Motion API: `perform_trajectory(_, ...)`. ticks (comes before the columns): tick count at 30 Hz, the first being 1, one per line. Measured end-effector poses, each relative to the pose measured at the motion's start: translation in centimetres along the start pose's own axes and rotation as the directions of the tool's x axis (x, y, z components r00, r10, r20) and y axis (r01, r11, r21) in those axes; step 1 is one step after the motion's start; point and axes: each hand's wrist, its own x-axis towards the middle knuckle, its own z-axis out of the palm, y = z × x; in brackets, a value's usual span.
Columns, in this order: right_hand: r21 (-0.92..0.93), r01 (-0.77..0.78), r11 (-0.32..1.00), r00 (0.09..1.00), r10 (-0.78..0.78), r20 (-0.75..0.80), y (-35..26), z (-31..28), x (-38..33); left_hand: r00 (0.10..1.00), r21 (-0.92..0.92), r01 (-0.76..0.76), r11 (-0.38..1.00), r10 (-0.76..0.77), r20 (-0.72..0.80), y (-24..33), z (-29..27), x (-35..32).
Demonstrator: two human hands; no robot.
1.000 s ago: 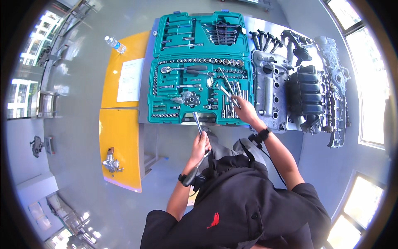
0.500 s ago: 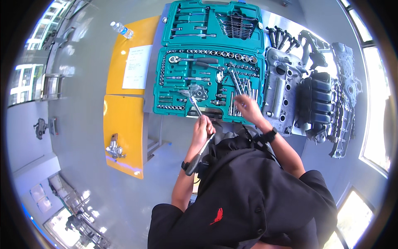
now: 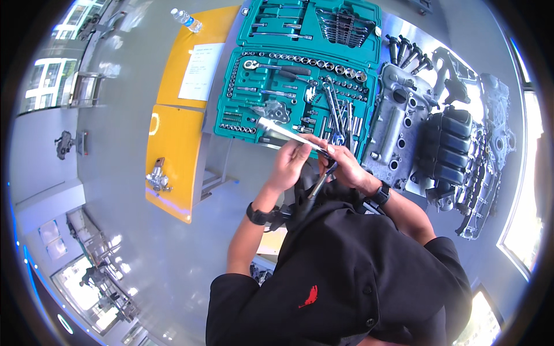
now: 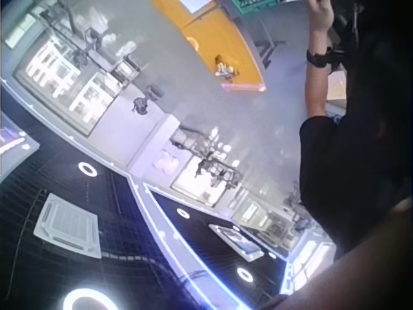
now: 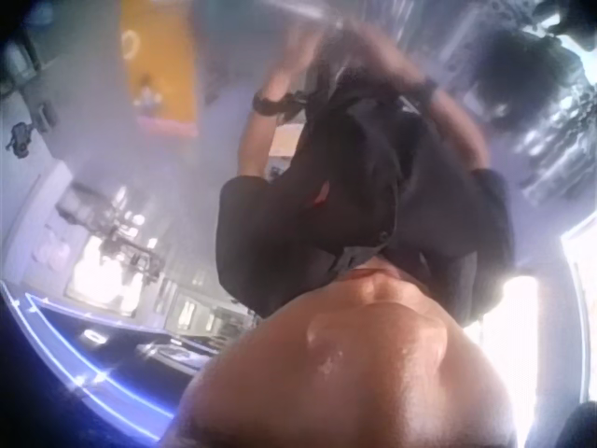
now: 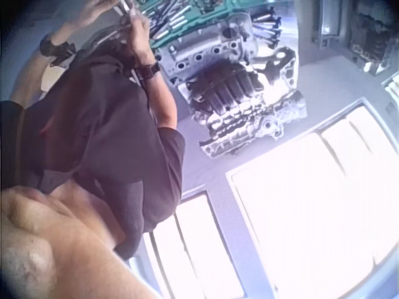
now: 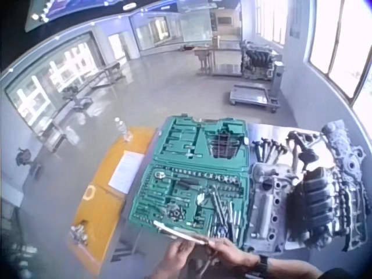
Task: The person uses a ratchet and socket to tighten bolts on a mounted engine block. They select a socket from a tool kit, attach it to the ratchet, and then proceed to tighten multiple bolts on the engine block.
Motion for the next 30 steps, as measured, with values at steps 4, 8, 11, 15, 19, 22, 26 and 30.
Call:
perform_trajectory(4,-0.325,0.086,0.942,0.993,-0.108,-0.051,-2.0,0.8,-1.3,0.996,-0.195,0.016,0.981,-0.033,-0.084,1.6,-1.5,-2.1)
perform_trajectory(8,-0.634,0.132,0.762,0.984,-0.176,-0.007,-4.3,2.3,-2.2,0.964,-0.475,-0.133,0.87,0.004,-0.264,2.9,0.2,-2.1)
perform_trajectory(11,-0.862,0.276,0.426,0.925,-0.36,0.119,-5.2,3.7,-2.2,0.88,-0.691,-0.245,0.68,-0.142,-0.453,4.5,1.8,-0.8)
perform_trajectory(15,-0.893,0.335,0.301,0.897,-0.392,0.204,-5.3,4.4,-2.3,0.926,-0.931,-0.257,0.259,-0.209,-0.314,4.2,0.3,-0.2)
perform_trajectory(19,-0.862,0.055,0.505,0.982,-0.184,-0.045,-5.3,5.3,-2.5,0.915,-0.945,-0.231,0.232,-0.28,-0.292,1.8,-1.1,0.5)
perform_trajectory(22,-0.953,0.043,0.299,0.951,-0.306,-0.053,-4.9,5.8,-2.1,0.884,-0.984,-0.172,0.036,-0.436,-0.171,-0.5,-2.2,1.5)
perform_trajectory(26,-0.97,-0.005,0.242,0.893,-0.436,-0.113,-4.9,6.1,-2.4,0.896,-0.994,-0.101,-0.035,-0.438,-0.076,-2.2,-3.4,3.5)
perform_trajectory(30,-0.939,-0.156,0.306,0.829,-0.477,-0.293,-6.6,5.0,-6.8,0.718,-0.786,-0.447,0.428,-0.352,-0.6,-3.6,-14.8,4.8)
